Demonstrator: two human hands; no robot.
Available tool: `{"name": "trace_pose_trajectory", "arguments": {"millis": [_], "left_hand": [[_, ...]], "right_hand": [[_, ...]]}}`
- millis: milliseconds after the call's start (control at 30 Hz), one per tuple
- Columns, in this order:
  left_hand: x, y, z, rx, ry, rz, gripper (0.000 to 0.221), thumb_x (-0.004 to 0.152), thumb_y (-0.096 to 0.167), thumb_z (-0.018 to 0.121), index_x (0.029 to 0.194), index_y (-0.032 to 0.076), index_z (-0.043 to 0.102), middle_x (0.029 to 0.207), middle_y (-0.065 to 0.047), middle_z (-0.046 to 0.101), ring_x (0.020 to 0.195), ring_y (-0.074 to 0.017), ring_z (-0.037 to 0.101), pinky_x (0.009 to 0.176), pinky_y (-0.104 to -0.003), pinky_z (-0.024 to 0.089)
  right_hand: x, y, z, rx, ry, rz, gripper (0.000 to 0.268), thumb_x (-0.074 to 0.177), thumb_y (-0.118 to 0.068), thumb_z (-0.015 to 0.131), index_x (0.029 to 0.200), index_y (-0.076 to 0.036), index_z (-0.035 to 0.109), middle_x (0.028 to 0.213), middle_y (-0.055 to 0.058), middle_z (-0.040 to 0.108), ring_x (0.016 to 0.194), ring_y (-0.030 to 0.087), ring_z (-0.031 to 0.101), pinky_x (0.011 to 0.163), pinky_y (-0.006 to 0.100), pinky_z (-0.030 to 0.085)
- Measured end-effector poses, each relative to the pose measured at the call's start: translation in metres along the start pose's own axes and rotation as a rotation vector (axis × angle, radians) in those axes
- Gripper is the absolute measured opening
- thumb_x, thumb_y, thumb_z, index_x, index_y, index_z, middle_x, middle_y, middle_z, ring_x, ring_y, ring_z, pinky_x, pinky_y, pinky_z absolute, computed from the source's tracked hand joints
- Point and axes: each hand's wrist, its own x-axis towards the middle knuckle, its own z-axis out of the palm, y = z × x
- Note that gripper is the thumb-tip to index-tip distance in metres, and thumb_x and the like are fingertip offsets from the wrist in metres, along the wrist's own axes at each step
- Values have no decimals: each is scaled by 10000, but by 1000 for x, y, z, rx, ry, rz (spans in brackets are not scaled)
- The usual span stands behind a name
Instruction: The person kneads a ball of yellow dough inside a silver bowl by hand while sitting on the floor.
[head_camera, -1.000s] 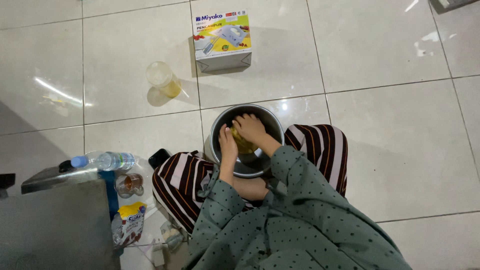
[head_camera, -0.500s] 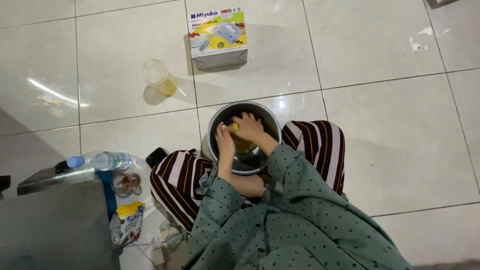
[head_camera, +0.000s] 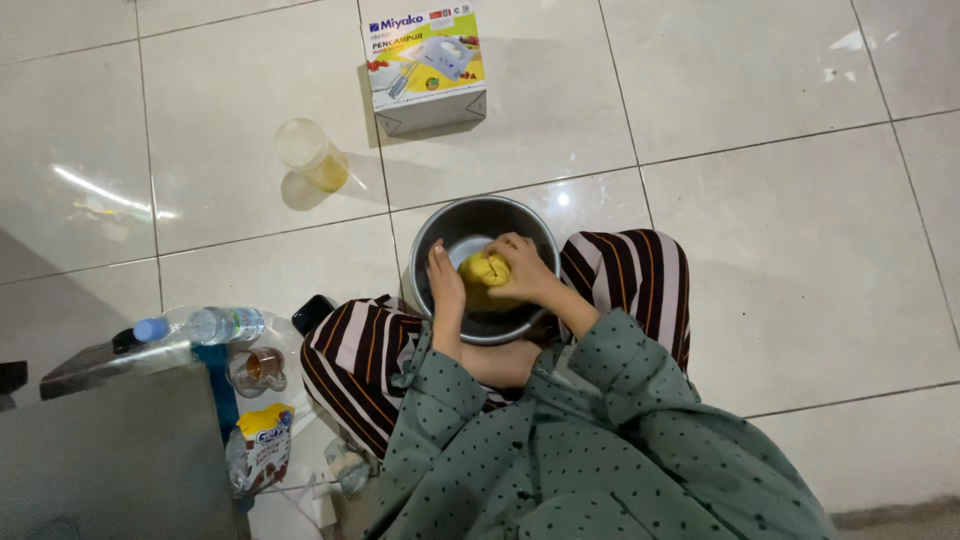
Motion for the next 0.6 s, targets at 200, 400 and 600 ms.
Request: {"name": "trace_pose_trajectory", "arguments": {"millis": [200,400,600], "left_hand": [[-20,49,-4,92,-20,214,500,1045,382,192,1321,76,475,1320,-239,415,1260,-418,391,1071,-487,278],[16,-22,30,733,-131,198,500,1035,484,201,1264,208,549,1301,-58,512,1299,-247,401,1043,-571,293],[-33,6,22,834,-244,305,436,1020,452,298,1339,188,436,1363,-100,404,1322,-286,325,1016,-561,306]], "right_hand": [[4,-9,-9,369,-6,74,654,509,-200,800,1116,-118,572,1088,199,511,1105,418,500,958,491,386],[6,3,1,367,-120,194,640,627,-214,753,1214,-81,537,1219,289,479,1191,462,453,1023,527,356],[-2,-16,-33,770,-27,530,434,867,-130,499,1299,-136,537,1304,177,523,1276,339,433,1063,467,333]]}}
